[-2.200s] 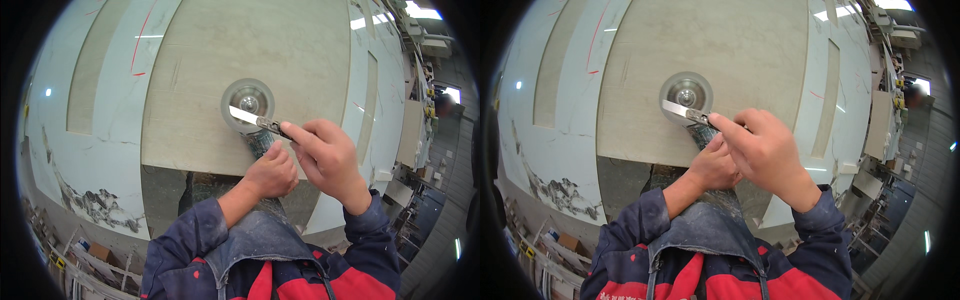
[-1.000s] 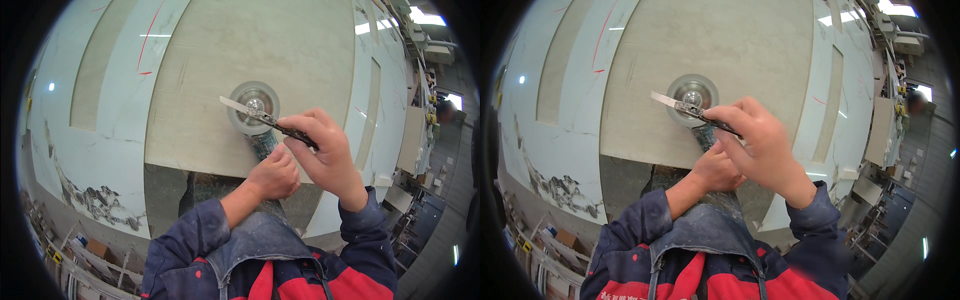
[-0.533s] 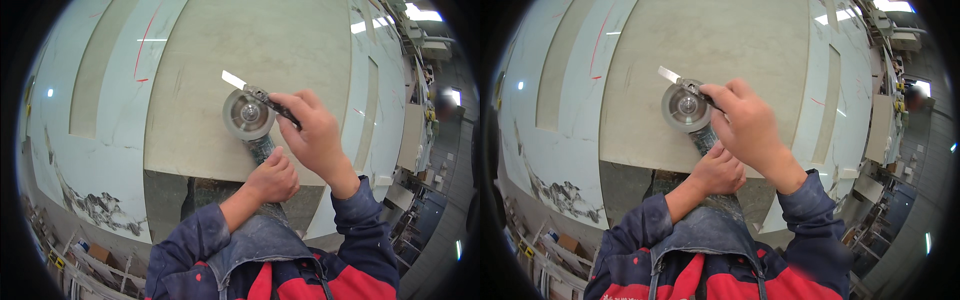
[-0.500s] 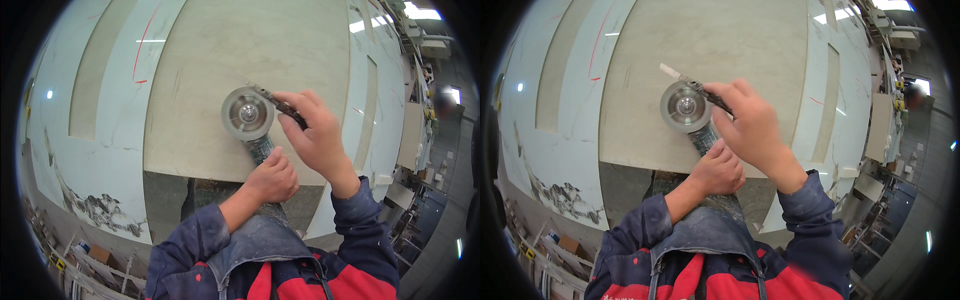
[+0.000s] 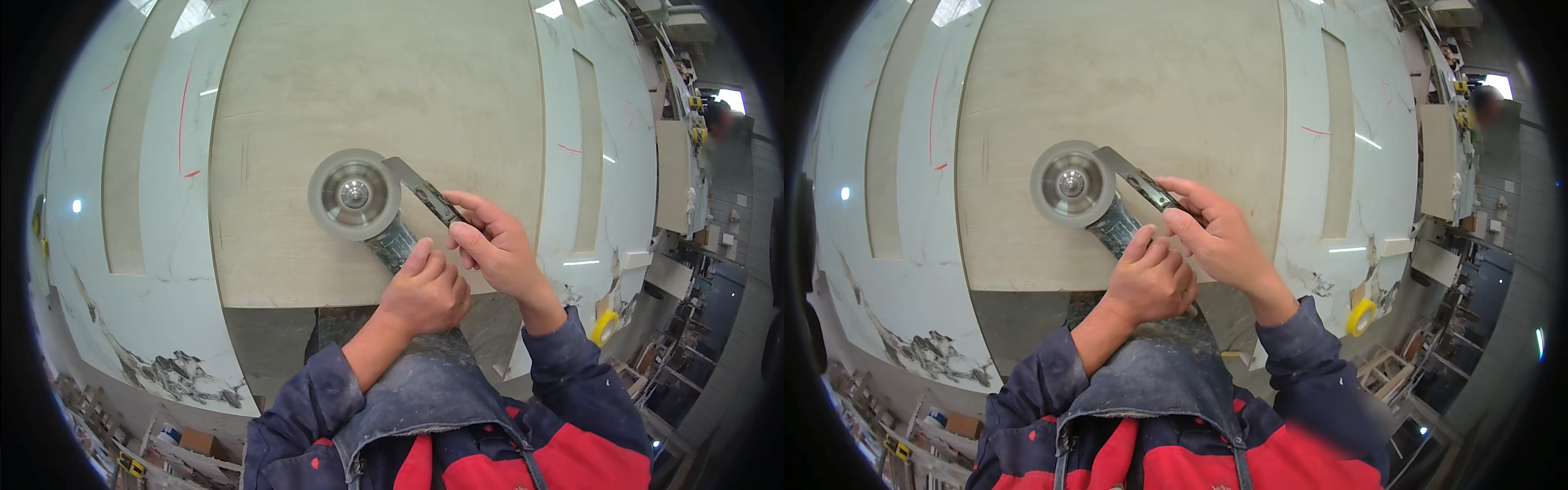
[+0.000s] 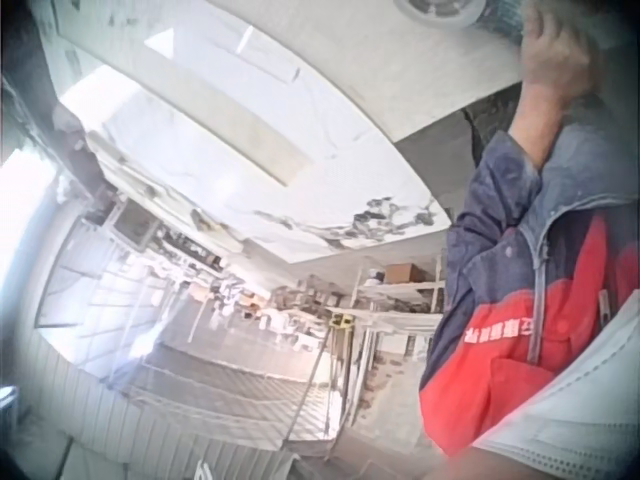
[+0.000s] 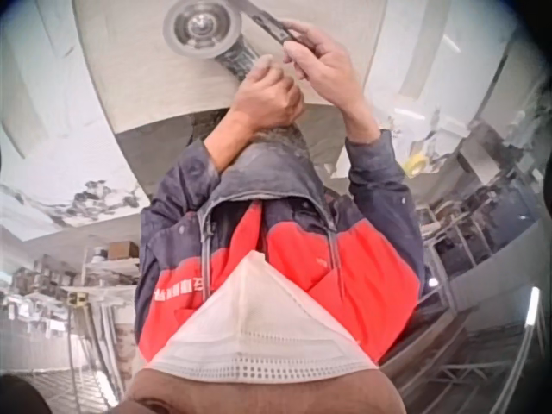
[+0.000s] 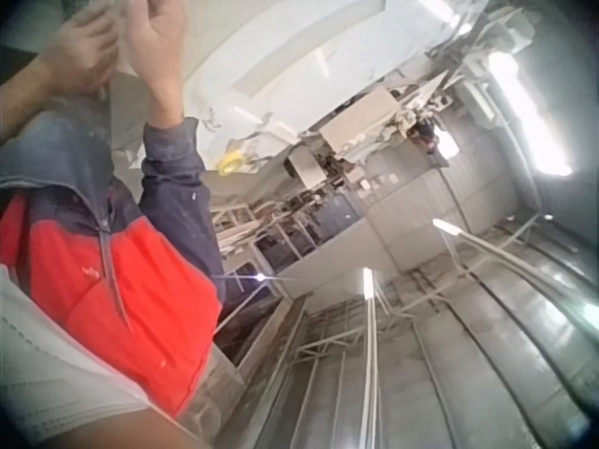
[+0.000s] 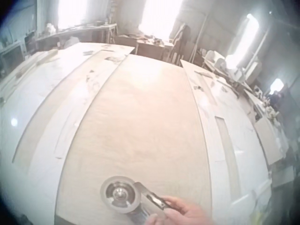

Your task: The person uses an angle grinder to smooth the edge of a marble tile, then aligns and joins multiple marble tiles on a workbench using a utility knife and yellow tape. The person repeatedly positions tiles, marks them, and secures them with tape.

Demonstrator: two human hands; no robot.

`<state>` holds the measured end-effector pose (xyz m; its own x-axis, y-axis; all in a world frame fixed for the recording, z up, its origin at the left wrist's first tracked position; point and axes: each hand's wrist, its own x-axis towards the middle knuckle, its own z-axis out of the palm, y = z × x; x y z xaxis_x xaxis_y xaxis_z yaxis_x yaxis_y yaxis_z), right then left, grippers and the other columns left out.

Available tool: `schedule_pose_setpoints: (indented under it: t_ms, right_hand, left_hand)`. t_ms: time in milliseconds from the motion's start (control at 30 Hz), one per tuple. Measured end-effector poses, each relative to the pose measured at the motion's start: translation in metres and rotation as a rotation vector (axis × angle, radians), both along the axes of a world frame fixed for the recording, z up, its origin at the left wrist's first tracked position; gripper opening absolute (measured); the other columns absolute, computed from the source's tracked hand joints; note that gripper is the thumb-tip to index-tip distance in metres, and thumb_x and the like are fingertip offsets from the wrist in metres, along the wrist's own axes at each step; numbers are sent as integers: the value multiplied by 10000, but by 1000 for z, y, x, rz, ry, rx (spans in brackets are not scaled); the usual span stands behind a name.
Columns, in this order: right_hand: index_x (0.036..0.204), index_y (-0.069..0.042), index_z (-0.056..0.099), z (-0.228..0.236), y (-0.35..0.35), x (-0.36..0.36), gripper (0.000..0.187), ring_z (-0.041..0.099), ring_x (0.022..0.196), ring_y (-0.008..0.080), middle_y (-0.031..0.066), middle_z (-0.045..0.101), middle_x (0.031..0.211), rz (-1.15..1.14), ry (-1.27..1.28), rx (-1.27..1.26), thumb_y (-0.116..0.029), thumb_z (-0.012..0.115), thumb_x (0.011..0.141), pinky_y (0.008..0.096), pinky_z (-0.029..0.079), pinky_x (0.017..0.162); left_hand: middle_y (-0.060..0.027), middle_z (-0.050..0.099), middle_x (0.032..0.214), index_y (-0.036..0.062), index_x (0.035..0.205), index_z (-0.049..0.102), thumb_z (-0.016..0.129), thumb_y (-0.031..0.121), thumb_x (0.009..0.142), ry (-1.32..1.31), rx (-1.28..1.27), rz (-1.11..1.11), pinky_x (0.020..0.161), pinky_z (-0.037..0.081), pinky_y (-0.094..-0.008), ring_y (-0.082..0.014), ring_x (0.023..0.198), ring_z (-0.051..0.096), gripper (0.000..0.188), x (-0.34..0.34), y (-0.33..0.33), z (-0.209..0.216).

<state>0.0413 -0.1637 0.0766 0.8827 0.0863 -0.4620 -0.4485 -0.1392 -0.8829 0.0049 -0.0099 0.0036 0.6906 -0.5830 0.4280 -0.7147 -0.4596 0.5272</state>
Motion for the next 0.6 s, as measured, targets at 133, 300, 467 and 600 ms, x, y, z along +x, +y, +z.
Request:
schedule_pose_setpoints:
  t_ms: [133, 300, 467, 600]
  right_hand:
    - [1426, -33, 567, -8, 6, 2, 406, 499, 652, 37, 10, 629, 878, 17, -60, -26, -106, 579, 1027, 206, 434, 571]
    - [1381, -15, 603, -8, 5, -1, 408, 541, 804, 68, 2, 634, 895, 8, -35, -40, -104, 596, 983, 250, 482, 733]
    - [1367, -6, 611, -8, 2, -8, 413, 595, 848, 107, 65, 693, 974, 17, -94, -76, -107, 597, 967, 280, 511, 788]
    - [1359, 2, 615, -5, -3, -15, 425, 634, 904, 139, 116, 717, 1050, 53, -115, -154, -120, 608, 951, 301, 521, 832]
  left_hand:
    - [-69, 578, 674, 91, 624, 626, 699, 234, 746, -20, -25, 7, 1034, 428, -467, -273, 816, 601, 202, -1, -2, -4]
    - [-73, 593, 695, 76, 667, 647, 703, 224, 749, -16, -22, 10, 1026, 432, -462, -273, 829, 611, 179, 1, -3, -1]
    - [-74, 612, 717, 73, 703, 666, 704, 235, 761, -7, -30, 18, 1032, 428, -469, -264, 845, 619, 177, 1, -5, -2]
    - [-60, 635, 772, 84, 755, 686, 704, 244, 765, 16, 11, 3, 1045, 414, -466, -246, 868, 625, 162, 1, -3, 1]
